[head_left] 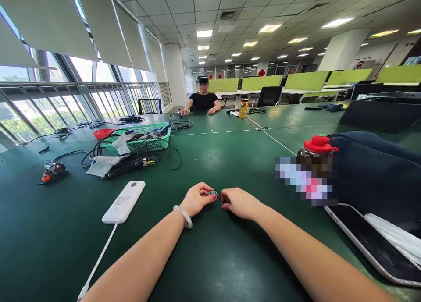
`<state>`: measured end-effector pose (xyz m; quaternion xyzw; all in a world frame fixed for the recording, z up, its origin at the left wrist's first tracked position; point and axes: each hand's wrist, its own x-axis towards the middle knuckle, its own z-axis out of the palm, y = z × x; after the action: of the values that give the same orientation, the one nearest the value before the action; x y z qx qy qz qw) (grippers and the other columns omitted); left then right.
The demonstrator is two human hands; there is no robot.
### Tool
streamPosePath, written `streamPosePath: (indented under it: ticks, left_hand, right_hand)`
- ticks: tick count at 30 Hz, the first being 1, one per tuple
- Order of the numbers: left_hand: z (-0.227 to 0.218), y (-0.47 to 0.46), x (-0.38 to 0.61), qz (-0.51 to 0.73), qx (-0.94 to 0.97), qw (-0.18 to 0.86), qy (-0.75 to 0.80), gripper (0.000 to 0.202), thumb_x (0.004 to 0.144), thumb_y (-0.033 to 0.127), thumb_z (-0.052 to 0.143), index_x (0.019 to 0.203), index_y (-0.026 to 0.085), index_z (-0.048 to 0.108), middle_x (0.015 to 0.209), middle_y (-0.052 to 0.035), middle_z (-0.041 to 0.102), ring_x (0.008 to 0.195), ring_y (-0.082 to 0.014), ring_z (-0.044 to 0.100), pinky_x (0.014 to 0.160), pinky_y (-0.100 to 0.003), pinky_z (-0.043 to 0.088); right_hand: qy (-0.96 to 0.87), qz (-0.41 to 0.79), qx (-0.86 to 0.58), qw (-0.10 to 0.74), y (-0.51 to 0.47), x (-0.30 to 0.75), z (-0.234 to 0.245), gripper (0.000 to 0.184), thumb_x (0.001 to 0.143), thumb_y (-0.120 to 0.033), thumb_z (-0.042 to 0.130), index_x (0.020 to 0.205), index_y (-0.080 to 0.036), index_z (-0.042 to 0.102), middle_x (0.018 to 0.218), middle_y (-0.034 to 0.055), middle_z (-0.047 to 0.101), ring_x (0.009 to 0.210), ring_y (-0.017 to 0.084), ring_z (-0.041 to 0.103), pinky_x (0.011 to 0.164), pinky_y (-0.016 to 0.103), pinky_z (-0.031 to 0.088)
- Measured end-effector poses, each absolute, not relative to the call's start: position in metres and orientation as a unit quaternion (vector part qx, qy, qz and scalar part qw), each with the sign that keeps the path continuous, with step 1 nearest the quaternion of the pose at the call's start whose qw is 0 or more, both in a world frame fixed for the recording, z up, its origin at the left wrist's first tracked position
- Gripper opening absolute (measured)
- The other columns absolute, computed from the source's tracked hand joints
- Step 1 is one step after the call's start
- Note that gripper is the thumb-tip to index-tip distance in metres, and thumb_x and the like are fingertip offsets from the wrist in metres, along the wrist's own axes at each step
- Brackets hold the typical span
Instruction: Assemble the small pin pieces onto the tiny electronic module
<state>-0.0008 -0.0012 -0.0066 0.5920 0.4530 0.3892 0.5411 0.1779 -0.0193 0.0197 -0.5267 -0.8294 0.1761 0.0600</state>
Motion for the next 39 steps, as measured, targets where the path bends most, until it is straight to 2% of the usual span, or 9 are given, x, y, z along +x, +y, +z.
streamPosePath:
  ticks: [4,10,15,19,23,29,39]
  left_hand:
    - [-0.006,-0.001,-0.001,0.384,0.595,0.539,0.455,0.036,0.052,0.029,0.077,0.076,0.013,0.054,0.06,0.0009,0.06,0.056,-0.0095,0.054,0.057,-0.023,0.041]
    - [-0.01,0.001,-0.003,0.379,0.607,0.54,0.444,0.035,0.056,0.03,0.075,0.078,0.013,0.054,0.062,0.0011,0.058,0.057,-0.0087,0.053,0.059,-0.023,0.042]
    - [-0.009,0.001,-0.003,0.375,0.612,0.536,0.445,0.034,0.057,0.031,0.074,0.078,0.013,0.054,0.062,0.0015,0.056,0.056,-0.0078,0.052,0.058,-0.022,0.042]
    - [-0.009,0.0,-0.003,0.371,0.612,0.534,0.451,0.035,0.056,0.031,0.074,0.078,0.013,0.054,0.06,0.0023,0.055,0.055,-0.0076,0.051,0.057,-0.022,0.041]
    - [-0.01,0.0,-0.003,0.371,0.611,0.535,0.451,0.036,0.056,0.031,0.074,0.079,0.013,0.053,0.062,0.0021,0.055,0.056,-0.0079,0.052,0.059,-0.023,0.042]
    - [-0.011,0.001,-0.005,0.378,0.612,0.53,0.449,0.037,0.055,0.033,0.075,0.079,0.013,0.054,0.061,0.0012,0.057,0.057,-0.0091,0.053,0.06,-0.024,0.043]
    - [-0.013,0.002,-0.005,0.373,0.618,0.53,0.446,0.038,0.056,0.033,0.074,0.079,0.013,0.054,0.063,0.0004,0.058,0.058,-0.0094,0.054,0.061,-0.025,0.043]
  right_hand:
    - [-0.846,0.141,-0.51,0.072,-0.018,0.172,0.011,0.007,0.077,-0.026,0.054,0.081,-0.021,0.058,0.08,0.0016,0.063,0.073,0.015,0.056,0.06,0.022,0.034]
    - [-0.859,0.133,-0.492,0.057,-0.025,0.172,0.013,0.013,0.081,-0.023,0.045,0.081,-0.021,0.058,0.074,0.0016,0.063,0.068,0.014,0.056,0.057,0.022,0.032]
    - [-0.847,0.161,-0.504,0.054,-0.028,0.17,0.014,0.008,0.077,-0.02,0.051,0.082,-0.021,0.057,0.08,0.0019,0.063,0.073,0.014,0.057,0.059,0.021,0.034]
    - [-0.81,0.169,-0.557,0.068,-0.028,0.171,0.015,0.021,0.072,-0.026,0.059,0.092,-0.021,0.055,0.084,0.0026,0.062,0.074,0.014,0.057,0.058,0.022,0.034]
    - [-0.762,0.192,-0.614,0.077,-0.027,0.174,0.012,0.022,0.066,-0.034,0.066,0.083,-0.022,0.057,0.079,0.0,0.062,0.068,0.014,0.057,0.053,0.021,0.033]
    - [-0.765,0.235,-0.595,0.081,-0.027,0.173,0.01,0.002,0.071,-0.022,0.06,0.071,-0.02,0.059,0.07,-0.0027,0.061,0.063,0.009,0.055,0.05,0.019,0.03]
    - [-0.78,0.196,-0.591,0.063,-0.029,0.174,0.015,0.005,0.071,-0.027,0.061,0.072,-0.022,0.061,0.072,-0.0018,0.062,0.065,0.011,0.055,0.05,0.021,0.029]
